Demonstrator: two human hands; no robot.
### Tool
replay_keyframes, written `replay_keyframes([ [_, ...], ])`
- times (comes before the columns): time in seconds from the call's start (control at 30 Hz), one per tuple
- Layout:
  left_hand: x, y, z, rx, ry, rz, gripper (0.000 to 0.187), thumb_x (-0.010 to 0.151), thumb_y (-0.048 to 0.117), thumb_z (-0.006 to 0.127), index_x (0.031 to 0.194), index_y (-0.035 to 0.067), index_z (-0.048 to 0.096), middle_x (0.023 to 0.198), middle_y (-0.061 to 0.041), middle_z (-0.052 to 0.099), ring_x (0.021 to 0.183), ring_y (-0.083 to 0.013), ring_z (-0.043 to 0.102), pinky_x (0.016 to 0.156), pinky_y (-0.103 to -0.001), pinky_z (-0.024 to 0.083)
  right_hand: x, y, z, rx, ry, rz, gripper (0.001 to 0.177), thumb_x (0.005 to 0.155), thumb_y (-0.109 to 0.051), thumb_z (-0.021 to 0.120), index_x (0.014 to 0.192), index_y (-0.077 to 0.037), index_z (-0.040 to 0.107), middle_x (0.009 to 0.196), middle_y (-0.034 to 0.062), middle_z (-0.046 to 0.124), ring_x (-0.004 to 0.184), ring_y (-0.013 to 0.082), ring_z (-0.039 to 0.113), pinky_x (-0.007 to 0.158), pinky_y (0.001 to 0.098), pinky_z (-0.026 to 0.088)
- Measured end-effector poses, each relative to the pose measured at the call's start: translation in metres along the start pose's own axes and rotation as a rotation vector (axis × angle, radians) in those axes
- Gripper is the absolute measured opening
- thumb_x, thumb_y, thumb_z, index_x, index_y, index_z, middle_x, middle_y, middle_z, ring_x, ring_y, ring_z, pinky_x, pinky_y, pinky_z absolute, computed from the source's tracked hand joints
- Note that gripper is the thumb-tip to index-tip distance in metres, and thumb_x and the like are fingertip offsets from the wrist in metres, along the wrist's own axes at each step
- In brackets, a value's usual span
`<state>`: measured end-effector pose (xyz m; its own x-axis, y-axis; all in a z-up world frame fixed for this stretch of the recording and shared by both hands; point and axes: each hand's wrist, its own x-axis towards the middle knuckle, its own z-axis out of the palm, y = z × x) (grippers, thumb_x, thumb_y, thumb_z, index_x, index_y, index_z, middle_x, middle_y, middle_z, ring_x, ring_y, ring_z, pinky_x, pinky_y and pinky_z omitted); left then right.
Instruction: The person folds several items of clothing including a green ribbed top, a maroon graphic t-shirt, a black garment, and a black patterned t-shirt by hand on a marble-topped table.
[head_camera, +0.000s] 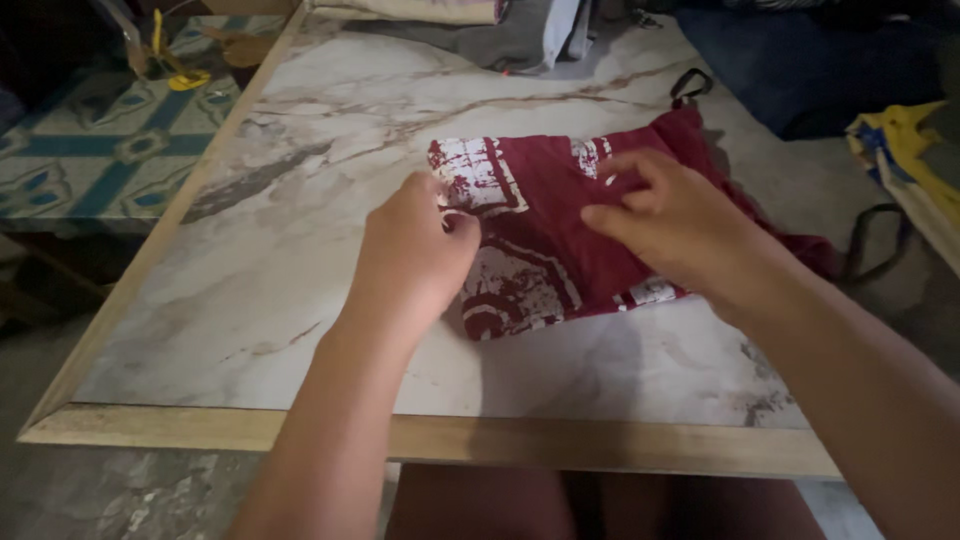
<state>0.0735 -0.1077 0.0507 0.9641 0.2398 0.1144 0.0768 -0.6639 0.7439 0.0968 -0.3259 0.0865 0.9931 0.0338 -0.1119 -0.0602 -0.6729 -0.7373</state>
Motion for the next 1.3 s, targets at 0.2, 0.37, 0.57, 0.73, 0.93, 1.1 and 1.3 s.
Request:
replay_keyframes([
  [0.2,-0.023,0.011,0.014,0.455,0.089,0.158,0.054,0.090,0.026,0.068,0.142,0.023,0.054,0.134,-0.020,0.052,0.122,-0.0433,0.052,0.094,-0.055,0.048,-0.002,0.013,-0.006,0.013,0.119,-0.315,0.053,0.088,-0.022,0.061,0.139,-0.013,0.054,0.109,0.0186,0.079,0.087,0.0279,0.076,0.071,0.0431,0.056],
  [0.37,-0.014,0.008,0.014,0.459,0.055,0.205,0.060,0.091,0.031,0.068,0.147,0.020,0.050,0.134,-0.019,0.050,0.125,-0.0410,0.048,0.096,-0.058,0.045,0.005,0.025,0.002,-0.285,0.146,-0.227,0.060,0.090,-0.036,0.070,0.140,-0.010,0.050,0.104,0.0171,0.074,0.085,0.0311,0.075,0.074,0.0434,0.058],
  [0.57,0.052,-0.023,0.015,0.254,0.168,0.168,0.050,0.096,0.030,0.068,0.139,0.008,0.055,0.132,-0.018,0.057,0.121,-0.0372,0.055,0.097,-0.051,0.049,0.058,0.020,0.015,-0.274,0.241,-0.365,0.061,0.091,-0.045,0.071,0.133,-0.005,0.055,0.103,0.0169,0.074,0.097,0.0349,0.071,0.086,0.0440,0.054],
  [0.73,0.095,-0.043,0.014,-0.085,0.059,0.256,0.036,0.091,0.031,0.074,0.120,0.008,0.069,0.118,-0.009,0.066,0.096,-0.0189,0.071,0.090,-0.033,0.054,0.100,0.023,0.025,-0.256,0.171,-0.475,0.055,0.092,-0.043,0.071,0.133,-0.008,0.061,0.104,0.0191,0.072,0.098,0.0359,0.070,0.086,0.0449,0.053],
  [0.93,0.114,-0.049,0.014,-0.805,-0.237,0.347,0.023,0.091,0.019,0.077,0.108,0.007,0.068,0.098,0.001,0.071,0.093,-0.0092,0.062,0.084,-0.025,0.049,0.117,0.029,0.027,-0.123,0.263,-0.533,0.037,0.095,-0.037,0.073,0.112,-0.004,0.070,0.104,0.0176,0.075,0.098,0.0315,0.072,0.088,0.0422,0.054],
  [1.1,0.101,-0.028,0.029,0.176,0.078,0.236,0.026,0.094,0.039,0.077,0.111,0.021,0.071,0.099,0.001,0.077,0.111,-0.0263,0.059,0.099,-0.056,0.037,0.101,0.028,0.029,-0.077,0.288,-0.469,0.027,0.093,-0.028,0.072,0.108,-0.007,0.067,0.108,0.0139,0.073,0.101,0.0292,0.072,0.089,0.0427,0.054],
  [1.3,0.039,-0.009,0.047,0.322,0.404,0.277,0.050,0.098,0.027,0.058,0.146,0.011,0.051,0.147,-0.029,0.046,0.134,-0.0457,0.045,0.108,-0.054,0.037,0.066,0.003,0.034,-0.496,0.652,-0.902,0.038,0.094,-0.020,0.071,0.128,-0.006,0.065,0.126,0.0161,0.067,0.114,0.0409,0.058,0.086,0.0542,0.044],
])
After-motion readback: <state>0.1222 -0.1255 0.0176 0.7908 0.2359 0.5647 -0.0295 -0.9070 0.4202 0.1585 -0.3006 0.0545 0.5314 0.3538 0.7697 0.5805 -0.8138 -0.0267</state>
